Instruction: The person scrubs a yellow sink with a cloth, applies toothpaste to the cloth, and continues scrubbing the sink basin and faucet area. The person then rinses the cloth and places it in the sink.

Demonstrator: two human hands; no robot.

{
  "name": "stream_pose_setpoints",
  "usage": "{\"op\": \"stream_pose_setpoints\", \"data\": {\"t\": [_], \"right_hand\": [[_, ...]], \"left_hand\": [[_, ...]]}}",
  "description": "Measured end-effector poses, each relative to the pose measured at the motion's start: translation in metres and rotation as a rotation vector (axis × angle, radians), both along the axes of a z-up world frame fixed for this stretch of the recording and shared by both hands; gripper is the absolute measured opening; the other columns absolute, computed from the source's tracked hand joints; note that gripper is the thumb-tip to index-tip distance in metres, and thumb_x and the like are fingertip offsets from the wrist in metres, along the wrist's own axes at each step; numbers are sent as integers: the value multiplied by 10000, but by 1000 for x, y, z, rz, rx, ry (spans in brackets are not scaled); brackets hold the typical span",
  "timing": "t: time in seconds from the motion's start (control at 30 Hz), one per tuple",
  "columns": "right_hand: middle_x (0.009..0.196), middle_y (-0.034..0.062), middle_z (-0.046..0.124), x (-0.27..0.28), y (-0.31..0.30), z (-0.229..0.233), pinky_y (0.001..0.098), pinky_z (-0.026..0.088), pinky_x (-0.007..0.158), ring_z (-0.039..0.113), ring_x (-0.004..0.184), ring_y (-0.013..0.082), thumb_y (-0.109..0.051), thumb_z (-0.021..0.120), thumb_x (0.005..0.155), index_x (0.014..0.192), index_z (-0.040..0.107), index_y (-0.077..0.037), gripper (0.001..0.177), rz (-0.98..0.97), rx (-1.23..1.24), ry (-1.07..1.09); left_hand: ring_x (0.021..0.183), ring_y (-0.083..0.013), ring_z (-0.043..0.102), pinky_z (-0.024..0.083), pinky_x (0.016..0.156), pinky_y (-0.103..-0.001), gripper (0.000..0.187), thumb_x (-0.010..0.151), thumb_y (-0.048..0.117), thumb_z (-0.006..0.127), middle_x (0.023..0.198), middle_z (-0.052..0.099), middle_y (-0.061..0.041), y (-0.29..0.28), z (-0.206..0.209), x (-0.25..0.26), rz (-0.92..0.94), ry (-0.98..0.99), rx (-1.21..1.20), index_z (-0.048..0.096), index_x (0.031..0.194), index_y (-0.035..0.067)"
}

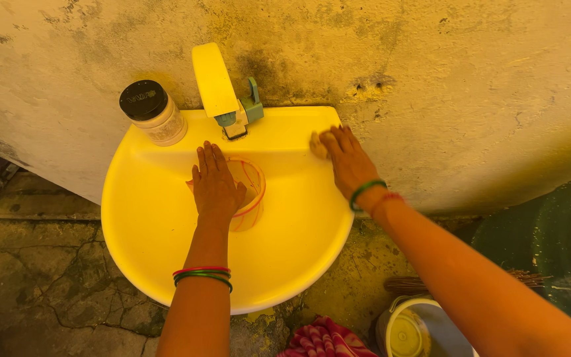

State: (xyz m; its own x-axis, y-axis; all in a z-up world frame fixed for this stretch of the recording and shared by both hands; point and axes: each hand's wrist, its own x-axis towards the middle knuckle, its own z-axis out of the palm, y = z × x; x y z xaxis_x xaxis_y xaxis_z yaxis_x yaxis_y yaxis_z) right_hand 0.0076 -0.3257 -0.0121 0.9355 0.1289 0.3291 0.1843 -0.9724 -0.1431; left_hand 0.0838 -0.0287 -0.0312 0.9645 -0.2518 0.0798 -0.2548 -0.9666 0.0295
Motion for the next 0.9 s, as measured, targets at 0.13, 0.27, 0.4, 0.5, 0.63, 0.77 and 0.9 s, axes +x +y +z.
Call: {"op": "stream_pose_setpoints", "data": {"t": [0.13,0.27,0.4,0.5,0.63,0.77,0.9], "right_hand": [[1472,183,508,-48,21,8,463,338,1161,403,1428,405,29,509,858,1298,585,-65,457,22,35,-112],[1284,103,608,-26,22,25,424,458,1081,561,1236,341,40,514,916,1254,629,-99,383,-130,356,-55],[1258,149,611,21,33,27,484,422,950,543,1196,385,33,575,830,1243,639,-71,430,-88,245,-268],[1291,141,583,43,69,17,433,473,963,576,1075,349,-24,602,830,1303,647,-149,492,13,435,22],[1277,83,636,58,101,6,434,456,1038,576,1267,338,-13,605,837,1167,674,-119,353,376,377,-166],[1254,77,623,51,78,18,403,485,1049,584,1223,297,-66,588,869,1058,716,-131,237,424,171,-58],[1176,61,616,14,42,39,408,497,986,585,1136,296,-147,605,872,999,759,-170,200,275,-98,69]], "left_hand": [[1558,-350,146,255,1199,-515,1002,818,353,693,1684,147,-201,-3,-5,3,16,4,-40,188,1586,-48],[1552,-364,161,272,1189,-516,945,820,290,681,1682,158,-202,2,-9,8,-19,23,-104,221,1573,-49],[1552,-369,163,280,1186,-517,932,812,258,671,1677,158,-206,8,-13,10,-57,38,-158,225,1568,-53],[1549,-388,151,269,1191,-525,902,820,214,653,1678,145,-220,8,-9,12,-65,62,-155,224,1565,-59],[1558,-372,149,268,1200,-504,883,817,145,623,1687,145,-211,13,-5,4,-103,19,-137,219,1576,-58],[1549,-360,142,259,1205,-493,881,806,119,607,1677,132,-207,20,-8,2,-117,67,-152,205,1571,-58],[1552,-361,169,270,1202,-502,780,860,44,573,1693,166,-204,24,-14,0,-154,-18,-144,255,1566,-54]]}}
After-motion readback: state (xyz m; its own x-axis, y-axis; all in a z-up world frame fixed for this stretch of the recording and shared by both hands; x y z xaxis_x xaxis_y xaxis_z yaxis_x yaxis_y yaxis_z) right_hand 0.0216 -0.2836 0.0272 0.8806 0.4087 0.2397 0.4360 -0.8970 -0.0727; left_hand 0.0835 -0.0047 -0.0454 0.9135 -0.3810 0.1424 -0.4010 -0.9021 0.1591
